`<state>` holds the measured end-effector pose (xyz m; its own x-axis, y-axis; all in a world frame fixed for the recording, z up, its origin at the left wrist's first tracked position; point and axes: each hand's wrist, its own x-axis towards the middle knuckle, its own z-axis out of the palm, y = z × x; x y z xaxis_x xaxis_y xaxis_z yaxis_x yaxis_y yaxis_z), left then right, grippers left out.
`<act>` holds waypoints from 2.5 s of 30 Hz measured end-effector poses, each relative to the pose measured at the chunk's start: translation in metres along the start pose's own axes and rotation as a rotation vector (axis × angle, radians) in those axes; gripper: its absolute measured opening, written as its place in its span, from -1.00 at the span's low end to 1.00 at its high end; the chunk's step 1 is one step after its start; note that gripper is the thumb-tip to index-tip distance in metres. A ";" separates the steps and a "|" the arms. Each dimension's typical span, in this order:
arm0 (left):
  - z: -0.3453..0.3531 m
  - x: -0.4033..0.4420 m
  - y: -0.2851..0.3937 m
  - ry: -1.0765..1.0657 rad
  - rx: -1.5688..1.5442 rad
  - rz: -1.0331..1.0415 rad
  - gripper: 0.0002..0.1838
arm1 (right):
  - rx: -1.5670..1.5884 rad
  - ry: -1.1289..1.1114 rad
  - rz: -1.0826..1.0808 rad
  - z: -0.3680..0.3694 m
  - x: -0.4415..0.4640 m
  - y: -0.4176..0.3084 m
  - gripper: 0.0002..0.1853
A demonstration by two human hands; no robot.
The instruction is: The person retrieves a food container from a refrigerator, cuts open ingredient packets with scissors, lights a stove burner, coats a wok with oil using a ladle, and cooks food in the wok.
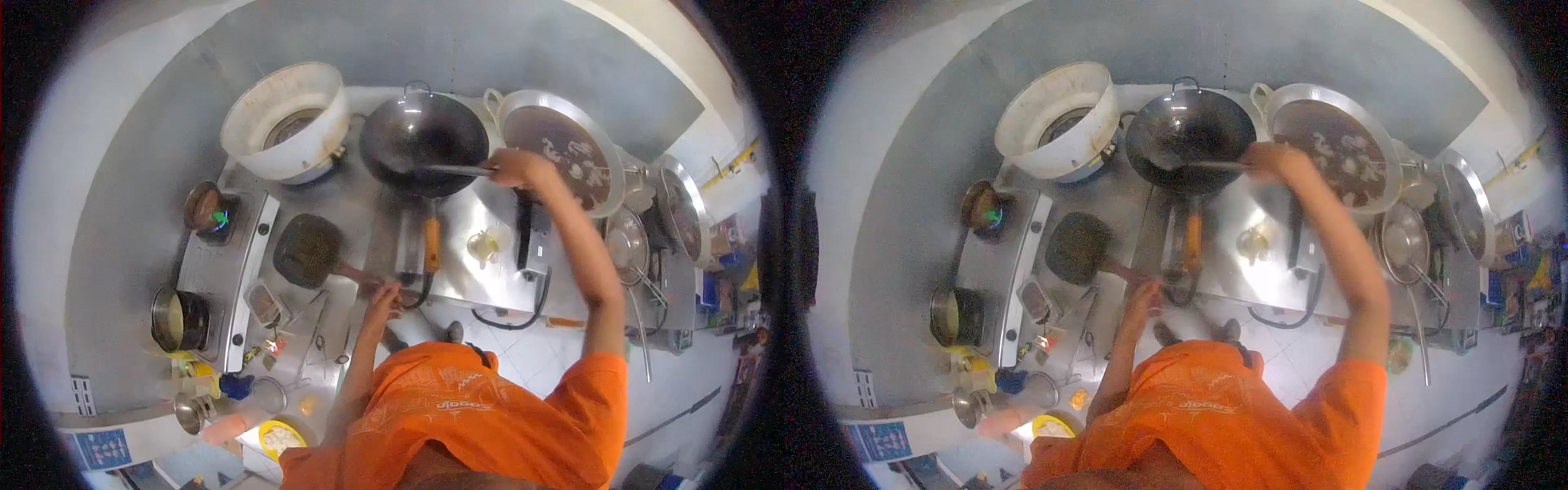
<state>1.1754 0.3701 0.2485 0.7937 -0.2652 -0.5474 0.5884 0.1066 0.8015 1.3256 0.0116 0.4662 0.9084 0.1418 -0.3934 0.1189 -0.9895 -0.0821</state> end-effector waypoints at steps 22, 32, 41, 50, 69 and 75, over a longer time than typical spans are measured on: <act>-0.014 0.050 -0.048 -0.071 0.151 -0.099 -0.62 | -0.191 0.149 0.260 -0.029 -0.023 -0.021 -0.67; -0.046 0.062 -0.073 0.015 0.166 -0.089 -0.72 | -0.147 -0.098 0.071 -0.014 0.008 0.000 -0.73; -0.086 0.053 -0.129 -0.006 0.370 -0.231 -0.73 | -0.157 0.379 0.148 0.037 0.025 -0.005 -0.73; -0.101 0.027 -0.128 0.213 0.192 -0.157 -0.73 | 1.269 0.292 0.231 0.203 -0.050 -0.006 -0.51; 0.076 0.111 0.000 -0.381 -0.555 -0.103 -0.49 | 1.561 0.403 0.301 0.304 -0.046 -0.056 -0.48; 0.087 0.149 0.014 -0.407 -0.409 -0.120 -0.74 | 1.244 0.691 0.115 0.363 -0.008 -0.042 -0.66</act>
<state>1.2882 0.2488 0.1988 0.6428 -0.6361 -0.4269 0.7461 0.3932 0.5374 1.1677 0.0622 0.1408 0.9412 -0.3359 0.0355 -0.0619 -0.2747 -0.9595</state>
